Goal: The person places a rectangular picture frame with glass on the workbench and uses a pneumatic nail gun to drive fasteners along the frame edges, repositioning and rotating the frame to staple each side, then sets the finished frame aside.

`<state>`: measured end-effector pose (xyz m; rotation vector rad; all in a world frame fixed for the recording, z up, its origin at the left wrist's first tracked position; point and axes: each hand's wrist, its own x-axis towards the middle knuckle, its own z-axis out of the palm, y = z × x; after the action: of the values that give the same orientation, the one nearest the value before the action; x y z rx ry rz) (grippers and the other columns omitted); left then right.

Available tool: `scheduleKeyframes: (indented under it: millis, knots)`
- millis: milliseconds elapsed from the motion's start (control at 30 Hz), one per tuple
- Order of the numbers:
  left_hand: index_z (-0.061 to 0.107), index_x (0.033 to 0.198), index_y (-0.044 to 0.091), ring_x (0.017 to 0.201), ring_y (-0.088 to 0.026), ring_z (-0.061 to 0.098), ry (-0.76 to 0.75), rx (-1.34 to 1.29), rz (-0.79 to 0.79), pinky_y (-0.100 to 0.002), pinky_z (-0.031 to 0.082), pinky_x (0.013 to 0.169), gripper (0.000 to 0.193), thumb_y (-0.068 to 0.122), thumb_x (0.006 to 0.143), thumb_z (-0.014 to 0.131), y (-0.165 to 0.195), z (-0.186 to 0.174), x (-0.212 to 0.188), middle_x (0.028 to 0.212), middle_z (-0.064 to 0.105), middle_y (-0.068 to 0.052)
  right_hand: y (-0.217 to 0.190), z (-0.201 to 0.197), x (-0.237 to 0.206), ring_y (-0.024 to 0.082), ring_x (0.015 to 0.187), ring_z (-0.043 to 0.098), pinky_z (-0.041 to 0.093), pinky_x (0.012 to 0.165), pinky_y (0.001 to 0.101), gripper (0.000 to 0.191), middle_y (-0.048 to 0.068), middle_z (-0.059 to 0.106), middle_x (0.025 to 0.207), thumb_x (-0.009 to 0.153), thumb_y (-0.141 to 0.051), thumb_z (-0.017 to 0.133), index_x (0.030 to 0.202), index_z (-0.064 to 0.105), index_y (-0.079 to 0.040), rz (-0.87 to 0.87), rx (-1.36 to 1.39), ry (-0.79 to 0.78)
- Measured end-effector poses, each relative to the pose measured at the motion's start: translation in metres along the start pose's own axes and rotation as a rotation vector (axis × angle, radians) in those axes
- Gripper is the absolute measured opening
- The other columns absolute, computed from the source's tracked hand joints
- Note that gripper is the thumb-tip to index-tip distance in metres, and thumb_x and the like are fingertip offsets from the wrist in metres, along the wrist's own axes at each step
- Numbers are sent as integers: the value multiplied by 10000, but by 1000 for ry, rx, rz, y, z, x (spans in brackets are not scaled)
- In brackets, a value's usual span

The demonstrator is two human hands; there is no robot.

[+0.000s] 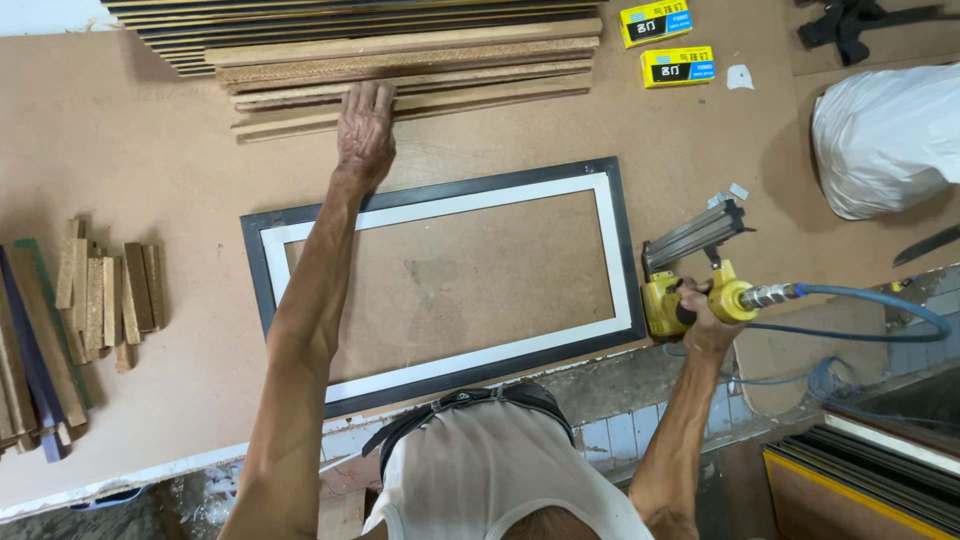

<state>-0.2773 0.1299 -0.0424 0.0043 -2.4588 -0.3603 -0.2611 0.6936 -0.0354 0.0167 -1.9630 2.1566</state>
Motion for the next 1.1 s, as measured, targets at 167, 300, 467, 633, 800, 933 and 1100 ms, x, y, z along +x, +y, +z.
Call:
scheduleKeyframes:
  millis: [167, 300, 467, 633, 800, 933, 1100]
  knots:
    - [709, 1132, 43, 997, -298, 571, -70, -176, -51, -446, 474, 887, 160, 68, 974, 722, 4, -17, -31, 1051, 598, -131, 2, 3, 1, 233, 706, 646, 634, 963, 510, 383, 82, 590, 834, 784, 111, 675, 1134, 536, 40, -35, 7, 23]
    - [739, 1052, 64, 962, -294, 592, -127, -147, -99, -458, 470, 831, 190, 144, 893, 803, 13, -21, -52, 997, 617, -123, -4, 6, 0, 229, 686, 626, 648, 909, 502, 455, 74, 576, 838, 751, 97, 673, 1176, 524, 31, -30, 7, 59]
    - [741, 1047, 69, 934, -270, 592, -147, -143, -32, -454, 479, 817, 237, 220, 885, 824, 39, 9, -43, 988, 629, -120, -6, 9, 1, 233, 672, 596, 633, 844, 500, 448, 89, 555, 833, 767, 93, 680, 1185, 526, 44, -1, 57, 71]
    - [731, 980, 76, 941, -270, 599, -176, -104, -34, -467, 474, 804, 201, 218, 864, 815, 59, 29, -39, 950, 629, -99, -4, 8, -4, 240, 678, 611, 648, 871, 505, 465, 92, 562, 837, 774, 90, 678, 1211, 529, 37, -30, 20, 41]
    - [719, 985, 60, 937, -265, 596, -157, -138, -20, -440, 473, 805, 120, 157, 934, 768, 57, 25, -44, 955, 625, -93, -5, 9, -5, 240, 666, 615, 650, 844, 495, 506, 92, 570, 842, 759, 117, 684, 1211, 484, 10, 5, 72, 115]
    - [734, 1118, 20, 907, -276, 567, -102, -283, 20, -434, 475, 834, 191, 90, 941, 729, 60, 14, -55, 933, 588, -117, -4, 11, -3, 245, 703, 620, 622, 770, 459, 518, 77, 542, 847, 773, 118, 659, 1258, 493, 36, 37, 57, 114]
    - [709, 1149, -15, 926, -296, 566, -157, -339, 34, -439, 466, 838, 228, 32, 927, 683, 81, 8, -90, 964, 592, -140, -2, 10, -4, 259, 696, 633, 641, 783, 466, 530, 92, 564, 880, 758, 118, 670, 1237, 462, 31, 40, 94, 146]
